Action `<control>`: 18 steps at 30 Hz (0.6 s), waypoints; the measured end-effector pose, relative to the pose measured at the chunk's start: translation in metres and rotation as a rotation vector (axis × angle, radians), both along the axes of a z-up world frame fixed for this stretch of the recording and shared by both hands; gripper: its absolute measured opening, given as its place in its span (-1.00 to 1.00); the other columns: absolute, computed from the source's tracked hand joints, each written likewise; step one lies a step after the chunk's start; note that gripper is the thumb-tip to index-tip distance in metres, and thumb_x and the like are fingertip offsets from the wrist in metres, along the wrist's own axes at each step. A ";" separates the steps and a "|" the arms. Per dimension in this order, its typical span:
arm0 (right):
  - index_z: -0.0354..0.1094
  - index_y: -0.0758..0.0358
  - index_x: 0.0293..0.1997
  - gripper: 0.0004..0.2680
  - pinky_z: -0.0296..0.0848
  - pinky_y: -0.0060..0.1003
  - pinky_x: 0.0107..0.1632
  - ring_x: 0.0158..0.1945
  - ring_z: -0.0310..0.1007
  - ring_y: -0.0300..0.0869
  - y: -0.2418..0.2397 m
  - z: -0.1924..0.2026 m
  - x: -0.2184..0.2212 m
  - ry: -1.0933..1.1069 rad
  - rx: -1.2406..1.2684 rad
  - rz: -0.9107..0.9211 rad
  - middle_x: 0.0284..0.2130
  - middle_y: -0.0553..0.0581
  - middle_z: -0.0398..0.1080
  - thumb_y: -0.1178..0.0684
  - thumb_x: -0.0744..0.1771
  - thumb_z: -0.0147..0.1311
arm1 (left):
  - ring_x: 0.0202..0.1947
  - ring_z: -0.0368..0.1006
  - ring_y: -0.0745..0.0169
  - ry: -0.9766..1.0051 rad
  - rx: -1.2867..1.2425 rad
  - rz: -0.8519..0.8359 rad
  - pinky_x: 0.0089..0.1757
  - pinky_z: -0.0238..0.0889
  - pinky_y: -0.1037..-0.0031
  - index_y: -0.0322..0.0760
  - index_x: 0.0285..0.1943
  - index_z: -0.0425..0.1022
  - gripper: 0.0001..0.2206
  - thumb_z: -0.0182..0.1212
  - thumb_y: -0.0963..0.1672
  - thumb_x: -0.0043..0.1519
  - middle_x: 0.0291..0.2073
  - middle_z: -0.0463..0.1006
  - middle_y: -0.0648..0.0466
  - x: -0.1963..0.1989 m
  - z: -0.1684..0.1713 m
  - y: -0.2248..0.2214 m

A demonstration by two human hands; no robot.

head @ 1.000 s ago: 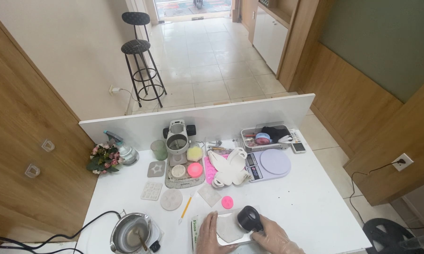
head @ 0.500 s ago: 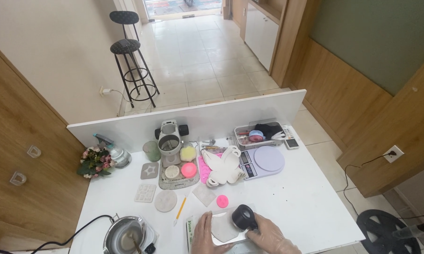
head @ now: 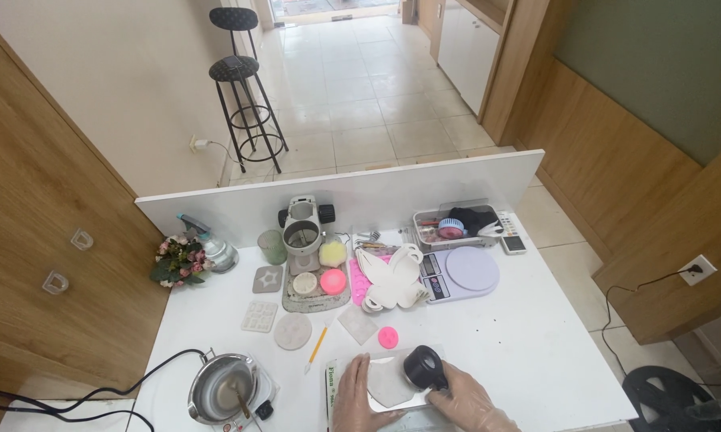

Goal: Making decorative candles by stirring wax in a pot, using a heat gun, and preparing molds.

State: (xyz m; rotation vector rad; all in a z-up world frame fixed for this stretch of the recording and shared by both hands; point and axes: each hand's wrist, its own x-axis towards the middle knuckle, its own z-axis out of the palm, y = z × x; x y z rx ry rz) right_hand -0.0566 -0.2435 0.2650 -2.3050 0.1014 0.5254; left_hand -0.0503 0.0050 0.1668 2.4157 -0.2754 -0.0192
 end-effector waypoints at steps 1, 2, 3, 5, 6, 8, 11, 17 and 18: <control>0.31 0.15 0.15 -0.57 0.45 -0.19 0.10 -0.04 0.55 -0.03 0.000 0.001 0.000 -0.002 -0.007 -0.001 -0.17 0.20 0.54 -0.06 0.18 0.16 | 0.44 -0.11 -0.16 -0.003 0.007 -0.005 0.31 -0.15 0.08 -0.30 0.53 -0.12 0.24 0.76 0.06 -0.27 0.48 -0.02 -0.16 0.000 0.000 0.000; 0.31 0.15 0.15 -0.57 0.45 -0.18 0.09 -0.05 0.55 -0.02 0.001 0.002 0.000 -0.004 -0.013 0.000 -0.17 0.21 0.54 -0.06 0.18 0.16 | 0.44 -0.12 -0.17 -0.004 0.013 -0.009 0.31 -0.16 0.08 -0.31 0.52 -0.13 0.25 0.77 0.05 -0.27 0.47 -0.03 -0.16 -0.001 0.000 0.000; 0.31 0.15 0.15 -0.57 0.45 -0.18 0.09 -0.05 0.55 -0.02 0.002 0.006 0.000 -0.003 -0.013 0.003 -0.17 0.21 0.54 -0.06 0.18 0.16 | 0.44 -0.12 -0.17 -0.003 0.014 -0.005 0.31 -0.16 0.08 -0.31 0.52 -0.13 0.25 0.77 0.05 -0.27 0.47 -0.03 -0.16 -0.001 0.003 -0.001; 0.32 0.15 0.14 -0.58 0.45 -0.18 0.10 -0.05 0.55 -0.01 0.004 0.014 -0.001 0.037 -0.033 -0.008 -0.18 0.21 0.54 -0.06 0.18 0.14 | 0.43 -0.09 -0.18 -0.027 0.009 0.007 0.31 -0.13 0.09 -0.34 0.47 -0.12 0.21 0.76 0.05 -0.26 0.47 -0.01 -0.17 -0.004 0.008 -0.002; 0.32 0.15 0.14 -0.58 0.45 -0.18 0.10 -0.05 0.55 -0.01 0.004 0.012 0.000 0.038 -0.031 -0.008 -0.18 0.21 0.54 -0.06 0.18 0.14 | 0.43 -0.09 -0.18 -0.026 0.011 0.007 0.31 -0.13 0.09 -0.34 0.47 -0.12 0.21 0.76 0.05 -0.26 0.47 -0.01 -0.17 -0.005 0.011 -0.003; 0.33 0.15 0.14 -0.59 0.45 -0.18 0.11 -0.04 0.56 -0.03 0.003 0.008 0.001 0.057 -0.033 -0.015 -0.18 0.21 0.55 -0.06 0.19 0.15 | 0.44 -0.07 -0.12 0.059 0.028 0.035 0.33 -0.11 0.15 -0.26 0.53 -0.11 0.23 0.73 0.05 -0.28 0.42 0.00 -0.11 -0.005 0.019 -0.005; 0.33 0.17 0.13 -0.58 0.45 -0.19 0.12 -0.03 0.55 -0.04 -0.002 -0.010 0.000 -0.002 -0.018 0.007 -0.16 0.20 0.54 -0.06 0.18 0.17 | 0.44 -0.06 -0.11 0.040 0.024 0.041 0.33 -0.09 0.15 -0.27 0.53 -0.10 0.22 0.72 0.06 -0.27 0.42 0.01 -0.09 -0.005 0.004 -0.001; 0.29 0.15 0.19 -0.56 0.46 -0.20 0.13 -0.02 0.56 -0.01 0.002 0.010 -0.001 -0.007 -0.004 -0.018 -0.15 0.22 0.54 -0.05 0.19 0.17 | 0.44 -0.14 -0.28 0.018 -0.037 -0.065 0.32 -0.19 0.02 -0.41 0.47 -0.20 0.23 0.75 0.09 -0.17 0.41 -0.08 -0.23 0.005 -0.024 0.005; 0.29 0.15 0.19 -0.56 0.46 -0.20 0.13 -0.02 0.56 -0.01 0.002 0.010 -0.002 0.001 -0.006 -0.008 -0.15 0.22 0.54 -0.05 0.19 0.17 | 0.44 -0.14 -0.28 0.026 -0.040 -0.055 0.32 -0.19 0.02 -0.41 0.47 -0.20 0.23 0.75 0.09 -0.17 0.41 -0.08 -0.23 -0.002 0.007 0.000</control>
